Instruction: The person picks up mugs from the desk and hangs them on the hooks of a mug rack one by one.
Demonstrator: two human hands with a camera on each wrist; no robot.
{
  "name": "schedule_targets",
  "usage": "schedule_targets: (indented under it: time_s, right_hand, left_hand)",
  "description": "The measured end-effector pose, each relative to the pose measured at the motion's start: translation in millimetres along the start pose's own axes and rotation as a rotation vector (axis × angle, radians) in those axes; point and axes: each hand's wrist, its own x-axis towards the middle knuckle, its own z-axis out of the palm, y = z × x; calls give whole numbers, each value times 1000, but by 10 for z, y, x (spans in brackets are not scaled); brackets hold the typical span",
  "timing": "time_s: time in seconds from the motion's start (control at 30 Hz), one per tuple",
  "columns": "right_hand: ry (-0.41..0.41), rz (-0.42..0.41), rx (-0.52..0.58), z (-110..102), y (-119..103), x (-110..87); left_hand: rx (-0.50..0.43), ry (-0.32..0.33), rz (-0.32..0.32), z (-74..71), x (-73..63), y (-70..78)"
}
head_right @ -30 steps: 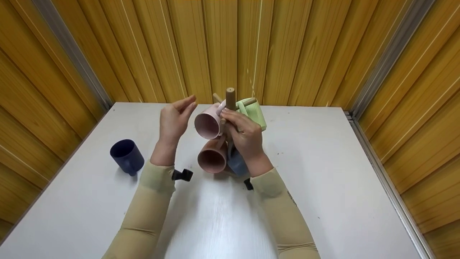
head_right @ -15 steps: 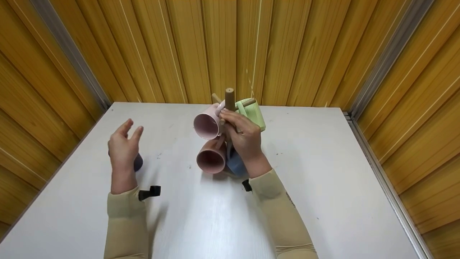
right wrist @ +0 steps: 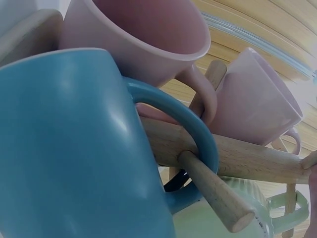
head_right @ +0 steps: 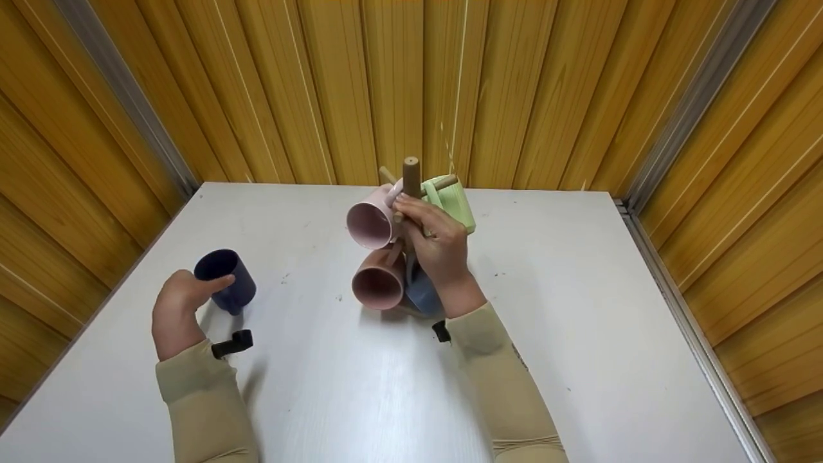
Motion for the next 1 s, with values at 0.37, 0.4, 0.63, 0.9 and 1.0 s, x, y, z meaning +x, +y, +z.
schedule_targets:
  time_s: [0.37,0.4,0.63,0.9,1.0]
  right_hand:
    - [6,6,6,1,21,-3]
    - [5,6,4,3,24,-2]
    - [-3,10,2,16,34,-8]
    - [6,17,16,19,0,11]
    - [1,17,26,20,7,10]
  left_hand:
    - [2,-142,22,37,97,-62]
    - [1,-147,18,41,100,-61]
    - [23,-42,47,34,110,-145]
    - [-63,198,50,110,176,-58]
    - [-142,281,30,143,214,-11]
